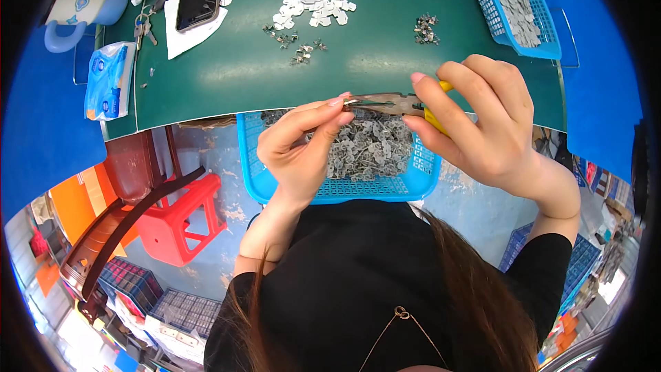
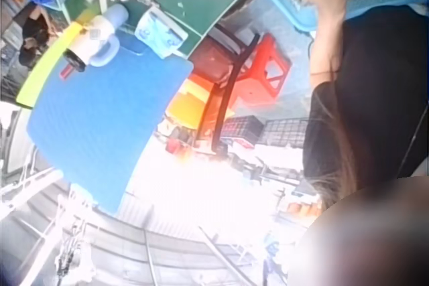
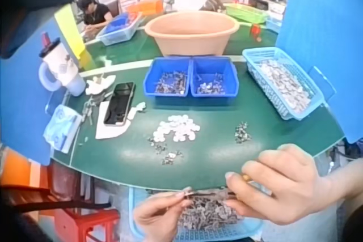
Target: Assembling small plastic toy wheels onto metal axles using pliers at a workbench.
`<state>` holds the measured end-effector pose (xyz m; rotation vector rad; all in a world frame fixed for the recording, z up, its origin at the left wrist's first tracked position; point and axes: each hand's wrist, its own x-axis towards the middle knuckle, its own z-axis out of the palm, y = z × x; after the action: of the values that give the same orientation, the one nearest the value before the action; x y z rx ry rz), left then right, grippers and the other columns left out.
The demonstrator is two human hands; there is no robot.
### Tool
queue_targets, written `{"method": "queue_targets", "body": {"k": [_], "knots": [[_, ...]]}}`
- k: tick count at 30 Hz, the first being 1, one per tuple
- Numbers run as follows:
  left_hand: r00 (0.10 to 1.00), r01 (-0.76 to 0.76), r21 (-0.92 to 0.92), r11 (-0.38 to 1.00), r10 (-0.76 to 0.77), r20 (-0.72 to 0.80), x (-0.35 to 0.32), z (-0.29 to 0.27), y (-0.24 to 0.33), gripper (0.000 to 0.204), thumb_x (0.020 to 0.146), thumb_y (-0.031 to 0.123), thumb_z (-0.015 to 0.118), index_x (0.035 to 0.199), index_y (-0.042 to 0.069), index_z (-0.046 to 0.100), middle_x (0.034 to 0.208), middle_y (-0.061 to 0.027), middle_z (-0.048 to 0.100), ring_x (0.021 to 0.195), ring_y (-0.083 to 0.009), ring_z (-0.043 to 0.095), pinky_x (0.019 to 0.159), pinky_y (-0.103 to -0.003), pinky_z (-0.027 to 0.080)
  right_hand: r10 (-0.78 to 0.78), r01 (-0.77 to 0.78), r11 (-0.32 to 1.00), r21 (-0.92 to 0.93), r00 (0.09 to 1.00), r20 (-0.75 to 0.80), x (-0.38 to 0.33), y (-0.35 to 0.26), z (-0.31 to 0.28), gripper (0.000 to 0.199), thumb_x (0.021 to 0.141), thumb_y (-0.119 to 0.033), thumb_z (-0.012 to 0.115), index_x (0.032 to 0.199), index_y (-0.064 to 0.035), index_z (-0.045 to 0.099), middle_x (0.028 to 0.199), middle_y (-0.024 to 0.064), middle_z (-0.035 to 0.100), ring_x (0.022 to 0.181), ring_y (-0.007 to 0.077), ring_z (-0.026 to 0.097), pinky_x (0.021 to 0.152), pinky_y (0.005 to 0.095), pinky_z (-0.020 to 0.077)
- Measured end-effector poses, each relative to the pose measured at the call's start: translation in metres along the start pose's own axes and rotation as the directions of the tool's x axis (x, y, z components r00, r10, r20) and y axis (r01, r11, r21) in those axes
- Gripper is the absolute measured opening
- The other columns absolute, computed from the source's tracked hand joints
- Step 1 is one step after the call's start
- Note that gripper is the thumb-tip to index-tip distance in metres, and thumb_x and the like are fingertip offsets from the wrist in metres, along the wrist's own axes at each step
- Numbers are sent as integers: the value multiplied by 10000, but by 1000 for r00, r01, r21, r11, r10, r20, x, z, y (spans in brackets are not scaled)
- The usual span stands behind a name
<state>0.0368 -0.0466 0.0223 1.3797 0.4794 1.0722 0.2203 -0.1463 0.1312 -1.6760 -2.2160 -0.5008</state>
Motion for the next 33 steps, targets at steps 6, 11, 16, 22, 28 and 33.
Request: {"method": "queue_targets", "body": {"k": [6, 11, 16, 22, 28, 33], "knots": [[1000, -7, 8, 1000, 7, -2, -2, 0, -2, 180, 777, -122, 675, 934, -36, 691, 925, -159, 695, 859, -196, 678, 756, -271, 547, -26, 25, 999, -39, 1000, -18, -1, -3, 2, 377, 631, -170, 769, 957, -16, 660, 894, 109, 566, 805, 264, 540, 643, 363, 455], [1000, -16, 22, 1000, 16, -1, -2, 0, -2, 189, 775, -131, 670, 936, -35, 692, 930, -162, 694, 871, -201, 678, 759, -270, 548, -56, 55, 994, -94, 998, -7, 1, -5, 0, 358, 673, -193, 759, 970, -17, 663, 919, 114, 571, 812, 269, 546, 646, 371, 462], [1000, -9, 16, 1000, 10, -14, -3, 0, -1, 192, 777, -130, 670, 941, -32, 693, 938, -159, 694, 880, -206, 677, 765, -270, 546, -69, 69, 993, -99, 998, 2, 5, -7, -2, 346, 694, -197, 750, 975, -13, 664, 924, 115, 573, 807, 270, 549, 646, 376, 462], [1000, 7, 5, 1000, -7, -17, -3, 0, -2, 190, 779, -124, 672, 944, -33, 691, 940, -159, 694, 892, -209, 677, 766, -269, 546, -84, 85, 990, -111, 996, 8, 5, -7, -1, 340, 684, -193, 748, 957, -9, 663, 912, 115, 570, 806, 265, 548, 635, 367, 451], [1000, -1, 9, 1000, 1, -5, -3, 2, 0, 190, 784, -131, 661, 945, -34, 687, 944, -159, 693, 894, -209, 677, 762, -269, 552, -60, 62, 993, -96, 998, 18, 8, -11, -1, 352, 666, -188, 748, 955, -7, 662, 901, 111, 569, 801, 262, 550, 637, 372, 449], [1000, -29, 31, 999, 29, 10, -3, 1, 0, 189, 788, -138, 650, 941, -33, 688, 942, -165, 691, 890, -207, 677, 749, -267, 562, -76, 76, 989, -130, 997, 6, 8, -14, -3, 321, 683, -174, 740, 944, -2, 666, 904, 118, 581, 799, 264, 563, 638, 375, 451]]}}
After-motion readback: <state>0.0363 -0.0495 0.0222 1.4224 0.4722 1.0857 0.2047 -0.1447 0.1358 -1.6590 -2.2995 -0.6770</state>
